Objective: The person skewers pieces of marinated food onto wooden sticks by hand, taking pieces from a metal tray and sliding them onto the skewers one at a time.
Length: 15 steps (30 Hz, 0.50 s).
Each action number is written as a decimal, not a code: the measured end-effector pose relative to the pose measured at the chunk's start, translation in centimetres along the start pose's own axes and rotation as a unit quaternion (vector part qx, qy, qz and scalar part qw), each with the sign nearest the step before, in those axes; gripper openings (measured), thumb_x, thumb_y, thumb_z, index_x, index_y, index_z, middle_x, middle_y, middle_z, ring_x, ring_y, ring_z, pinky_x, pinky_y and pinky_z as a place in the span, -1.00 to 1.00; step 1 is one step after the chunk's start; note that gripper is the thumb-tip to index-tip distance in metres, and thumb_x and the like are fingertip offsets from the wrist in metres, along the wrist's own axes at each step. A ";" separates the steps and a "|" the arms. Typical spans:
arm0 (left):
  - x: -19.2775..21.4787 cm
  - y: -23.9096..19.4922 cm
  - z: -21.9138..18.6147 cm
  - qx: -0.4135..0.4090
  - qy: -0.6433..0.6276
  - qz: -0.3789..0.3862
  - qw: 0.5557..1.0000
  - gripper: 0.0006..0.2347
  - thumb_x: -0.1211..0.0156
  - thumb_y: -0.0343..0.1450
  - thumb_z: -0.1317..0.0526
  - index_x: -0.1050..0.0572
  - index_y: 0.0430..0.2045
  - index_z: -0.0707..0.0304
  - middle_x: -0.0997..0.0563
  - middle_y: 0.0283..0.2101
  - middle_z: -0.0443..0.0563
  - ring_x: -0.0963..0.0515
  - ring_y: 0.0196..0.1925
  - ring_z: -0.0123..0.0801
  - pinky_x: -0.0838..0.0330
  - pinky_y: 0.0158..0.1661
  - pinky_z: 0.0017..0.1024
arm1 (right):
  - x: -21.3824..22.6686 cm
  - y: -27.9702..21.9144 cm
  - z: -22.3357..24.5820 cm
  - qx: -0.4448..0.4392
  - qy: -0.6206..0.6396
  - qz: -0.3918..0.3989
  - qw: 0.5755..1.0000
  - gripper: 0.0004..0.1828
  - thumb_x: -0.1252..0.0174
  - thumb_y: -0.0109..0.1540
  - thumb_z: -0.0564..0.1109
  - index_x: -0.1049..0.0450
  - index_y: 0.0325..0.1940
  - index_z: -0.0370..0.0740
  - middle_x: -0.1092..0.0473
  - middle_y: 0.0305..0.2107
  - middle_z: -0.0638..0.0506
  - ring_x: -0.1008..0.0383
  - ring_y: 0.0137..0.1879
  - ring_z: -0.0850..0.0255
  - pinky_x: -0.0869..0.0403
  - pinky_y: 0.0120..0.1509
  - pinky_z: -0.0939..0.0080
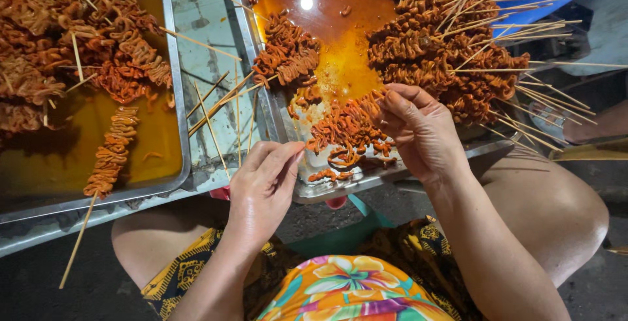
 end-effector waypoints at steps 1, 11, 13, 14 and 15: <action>0.0 0.0 -0.1 -0.009 0.003 -0.003 1.000 -0.85 -0.34 0.43 0.37 -0.61 -0.16 0.20 -0.57 -0.32 0.00 -0.54 -0.49 -0.40 -0.43 -0.43 -0.48 | 0.0 -0.1 0.0 -0.009 0.000 -0.012 1.000 -0.80 -0.32 0.32 -0.20 -0.57 0.03 -0.22 -0.54 -0.26 0.05 -0.52 -0.18 0.26 -0.56 0.09 0.11; 0.0 -0.1 -0.3 -0.016 0.012 -0.008 1.000 -0.84 -0.34 0.43 0.37 -0.60 -0.14 0.22 -0.56 -0.31 0.01 -0.54 -0.47 -0.39 -0.44 -0.41 -0.47 | -1.7 -1.1 1.0 -0.022 -0.012 -0.047 0.999 -0.79 -0.30 0.26 -0.18 -0.54 -0.02 -0.17 -0.59 -0.18 -0.02 -0.62 -0.03 0.21 -0.57 0.17 0.07; 0.1 -0.2 -0.4 -0.031 0.017 -0.011 0.999 -0.84 -0.34 0.44 0.38 -0.60 -0.13 0.22 -0.56 -0.30 0.02 -0.55 -0.45 -0.38 -0.45 -0.39 -0.47 | -1.8 -1.2 1.1 -0.015 -0.007 -0.041 0.999 -0.79 -0.30 0.27 -0.19 -0.55 -0.02 -0.18 -0.58 -0.18 -0.01 -0.61 0.01 0.21 -0.58 0.18 0.08; 0.1 -0.2 -0.5 -0.043 0.019 -0.013 0.999 -0.83 -0.34 0.44 0.38 -0.59 -0.12 0.23 -0.56 -0.29 0.02 -0.55 -0.43 -0.37 -0.45 -0.38 -0.46 | -1.8 -1.2 1.1 -0.012 -0.005 -0.039 0.999 -0.80 -0.30 0.27 -0.20 -0.55 -0.01 -0.19 -0.57 -0.18 0.00 -0.61 0.03 0.21 -0.58 0.18 0.09; 0.2 -0.3 -0.6 -0.055 0.020 -0.014 0.998 -0.83 -0.33 0.45 0.39 -0.59 -0.11 0.23 -0.56 -0.28 0.02 -0.56 -0.42 -0.36 -0.46 -0.36 -0.46 | -1.8 -1.2 1.1 -0.004 -0.010 -0.037 0.999 -0.80 -0.30 0.28 -0.21 -0.55 -0.01 -0.20 -0.57 -0.18 -0.01 -0.61 0.02 0.20 -0.58 0.17 0.09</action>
Point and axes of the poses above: each hand's wrist, its own y-axis towards the middle knuckle, its own x-axis out of the back of the hand, z = x × y, the point moved 5 cm from there along y, towards the middle knuckle
